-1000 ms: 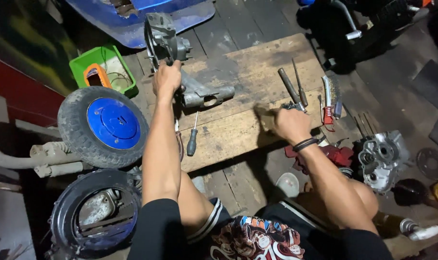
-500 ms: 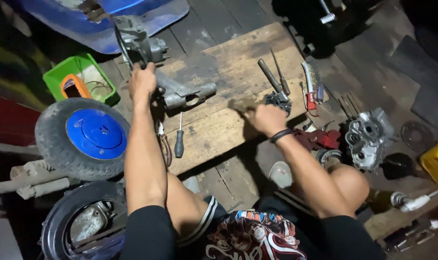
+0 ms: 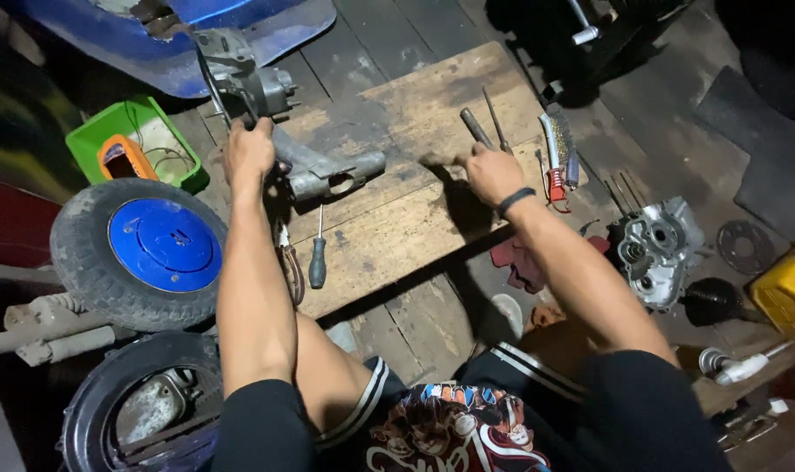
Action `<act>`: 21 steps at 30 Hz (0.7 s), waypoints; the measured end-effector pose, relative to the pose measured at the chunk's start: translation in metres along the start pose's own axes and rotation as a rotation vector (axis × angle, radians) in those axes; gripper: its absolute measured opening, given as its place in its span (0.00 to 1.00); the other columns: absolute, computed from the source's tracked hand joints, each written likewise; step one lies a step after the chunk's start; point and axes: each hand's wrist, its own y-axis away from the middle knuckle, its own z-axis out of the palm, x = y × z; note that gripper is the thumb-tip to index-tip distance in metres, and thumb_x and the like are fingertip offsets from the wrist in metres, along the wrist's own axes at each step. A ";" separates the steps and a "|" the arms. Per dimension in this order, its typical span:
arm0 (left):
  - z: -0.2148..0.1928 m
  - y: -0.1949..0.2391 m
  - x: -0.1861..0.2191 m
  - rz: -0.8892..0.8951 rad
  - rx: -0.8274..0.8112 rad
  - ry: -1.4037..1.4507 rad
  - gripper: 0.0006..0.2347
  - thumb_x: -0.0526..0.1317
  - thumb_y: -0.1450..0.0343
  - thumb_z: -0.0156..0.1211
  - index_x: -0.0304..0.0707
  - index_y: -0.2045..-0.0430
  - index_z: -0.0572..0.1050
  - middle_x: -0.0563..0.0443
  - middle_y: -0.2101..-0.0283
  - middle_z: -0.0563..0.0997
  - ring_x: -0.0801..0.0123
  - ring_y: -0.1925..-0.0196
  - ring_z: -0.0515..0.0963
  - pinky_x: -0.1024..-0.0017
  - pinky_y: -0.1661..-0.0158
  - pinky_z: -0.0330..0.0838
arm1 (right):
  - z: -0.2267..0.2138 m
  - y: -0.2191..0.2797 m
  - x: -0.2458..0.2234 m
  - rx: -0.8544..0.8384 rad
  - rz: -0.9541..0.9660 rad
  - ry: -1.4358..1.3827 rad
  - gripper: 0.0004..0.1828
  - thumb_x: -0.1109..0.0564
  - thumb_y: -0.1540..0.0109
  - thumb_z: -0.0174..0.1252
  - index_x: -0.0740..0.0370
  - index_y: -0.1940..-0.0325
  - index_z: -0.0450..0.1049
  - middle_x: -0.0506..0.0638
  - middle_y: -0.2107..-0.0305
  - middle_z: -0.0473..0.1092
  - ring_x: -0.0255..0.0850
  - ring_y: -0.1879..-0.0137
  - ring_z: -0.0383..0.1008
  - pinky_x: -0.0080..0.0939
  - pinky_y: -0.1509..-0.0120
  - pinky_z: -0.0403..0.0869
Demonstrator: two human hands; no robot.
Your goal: Cleaning and scraping dirt from a motorcycle engine casing using a small tool on a workshop floor.
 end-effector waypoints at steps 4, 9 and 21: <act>-0.001 -0.002 0.001 -0.019 -0.021 0.024 0.27 0.59 0.32 0.51 0.48 0.42 0.72 0.37 0.42 0.78 0.42 0.36 0.74 0.45 0.37 0.65 | -0.017 0.024 0.034 -0.012 -0.133 0.011 0.12 0.60 0.40 0.54 0.63 0.68 0.83 0.57 0.65 0.79 0.57 0.61 0.82 0.56 0.61 0.81; -0.012 0.026 0.017 -0.019 -0.035 -0.003 0.25 0.57 0.30 0.49 0.48 0.41 0.73 0.38 0.40 0.77 0.44 0.34 0.72 0.46 0.35 0.63 | -0.012 0.008 0.058 0.077 0.046 0.072 0.12 0.53 0.36 0.53 0.52 0.64 0.83 0.53 0.65 0.77 0.53 0.61 0.81 0.51 0.61 0.81; -0.005 0.022 -0.006 0.030 -0.041 0.003 0.26 0.57 0.28 0.47 0.47 0.36 0.69 0.39 0.37 0.76 0.46 0.32 0.71 0.49 0.33 0.62 | -0.083 0.030 0.021 -0.107 0.203 -0.083 0.22 0.52 0.29 0.48 0.65 0.65 0.83 0.64 0.73 0.79 0.62 0.62 0.83 0.59 0.57 0.80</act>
